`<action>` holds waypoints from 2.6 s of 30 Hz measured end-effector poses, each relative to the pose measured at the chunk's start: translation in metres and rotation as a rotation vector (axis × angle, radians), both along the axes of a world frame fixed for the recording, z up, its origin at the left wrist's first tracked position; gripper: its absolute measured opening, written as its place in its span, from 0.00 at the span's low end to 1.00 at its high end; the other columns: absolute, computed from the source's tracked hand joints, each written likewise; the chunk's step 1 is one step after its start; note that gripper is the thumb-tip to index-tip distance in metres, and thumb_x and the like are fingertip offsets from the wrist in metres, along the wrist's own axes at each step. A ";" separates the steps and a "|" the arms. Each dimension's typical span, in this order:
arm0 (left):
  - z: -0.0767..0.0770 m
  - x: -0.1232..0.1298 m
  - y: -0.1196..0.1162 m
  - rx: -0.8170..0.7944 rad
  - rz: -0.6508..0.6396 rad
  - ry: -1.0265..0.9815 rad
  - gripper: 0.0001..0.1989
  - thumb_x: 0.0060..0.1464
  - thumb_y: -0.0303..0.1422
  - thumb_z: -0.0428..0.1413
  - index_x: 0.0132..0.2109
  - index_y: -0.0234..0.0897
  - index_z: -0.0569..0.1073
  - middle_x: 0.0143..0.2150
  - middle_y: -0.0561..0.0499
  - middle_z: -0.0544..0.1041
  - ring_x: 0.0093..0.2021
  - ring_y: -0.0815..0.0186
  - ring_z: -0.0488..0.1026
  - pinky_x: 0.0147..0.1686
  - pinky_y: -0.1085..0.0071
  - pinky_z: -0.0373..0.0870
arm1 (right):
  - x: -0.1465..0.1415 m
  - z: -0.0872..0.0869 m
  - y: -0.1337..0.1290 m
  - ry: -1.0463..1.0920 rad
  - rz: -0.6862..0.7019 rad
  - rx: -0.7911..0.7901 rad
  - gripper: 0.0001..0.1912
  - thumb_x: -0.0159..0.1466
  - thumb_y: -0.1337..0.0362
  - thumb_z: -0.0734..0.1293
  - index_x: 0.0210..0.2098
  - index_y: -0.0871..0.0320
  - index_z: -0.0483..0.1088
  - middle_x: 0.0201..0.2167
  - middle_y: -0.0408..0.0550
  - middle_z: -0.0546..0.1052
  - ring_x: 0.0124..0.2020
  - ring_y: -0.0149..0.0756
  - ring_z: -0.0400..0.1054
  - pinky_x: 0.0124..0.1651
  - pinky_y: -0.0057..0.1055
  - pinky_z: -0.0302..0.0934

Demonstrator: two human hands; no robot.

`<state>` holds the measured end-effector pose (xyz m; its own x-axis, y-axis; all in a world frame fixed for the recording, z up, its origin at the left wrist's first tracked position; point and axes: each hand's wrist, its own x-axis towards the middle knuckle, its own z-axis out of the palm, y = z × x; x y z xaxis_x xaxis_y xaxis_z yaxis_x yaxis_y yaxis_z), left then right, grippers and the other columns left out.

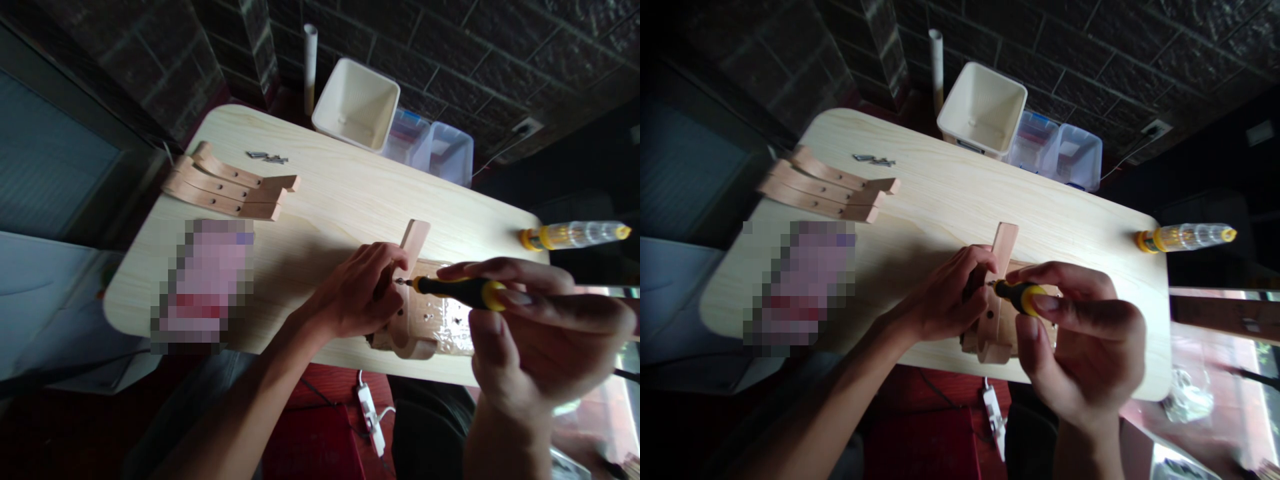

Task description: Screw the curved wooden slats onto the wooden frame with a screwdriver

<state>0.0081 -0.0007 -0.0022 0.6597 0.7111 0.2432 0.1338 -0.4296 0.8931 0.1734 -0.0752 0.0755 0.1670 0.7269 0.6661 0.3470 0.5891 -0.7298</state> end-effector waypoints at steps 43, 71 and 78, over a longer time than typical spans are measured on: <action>-0.003 0.002 -0.001 0.014 0.032 0.009 0.18 0.59 0.36 0.62 0.53 0.42 0.66 0.47 0.50 0.75 0.45 0.60 0.75 0.47 0.62 0.74 | -0.003 -0.002 0.004 0.007 0.026 -0.039 0.28 0.62 0.81 0.73 0.56 0.48 0.77 0.50 0.45 0.83 0.45 0.41 0.84 0.38 0.40 0.85; -0.004 0.002 -0.001 0.044 -0.018 0.072 0.20 0.64 0.36 0.59 0.62 0.47 0.75 0.61 0.45 0.74 0.62 0.54 0.73 0.62 0.57 0.74 | -0.003 0.005 -0.002 0.047 0.012 -0.146 0.20 0.65 0.76 0.73 0.53 0.49 0.78 0.51 0.47 0.82 0.51 0.46 0.82 0.45 0.50 0.86; -0.004 0.003 -0.002 0.045 -0.003 0.094 0.20 0.63 0.38 0.60 0.61 0.47 0.75 0.59 0.45 0.74 0.64 0.52 0.71 0.65 0.54 0.73 | -0.009 0.001 0.001 0.042 -0.041 -0.069 0.20 0.64 0.78 0.73 0.51 0.49 0.80 0.46 0.46 0.81 0.45 0.41 0.82 0.42 0.41 0.85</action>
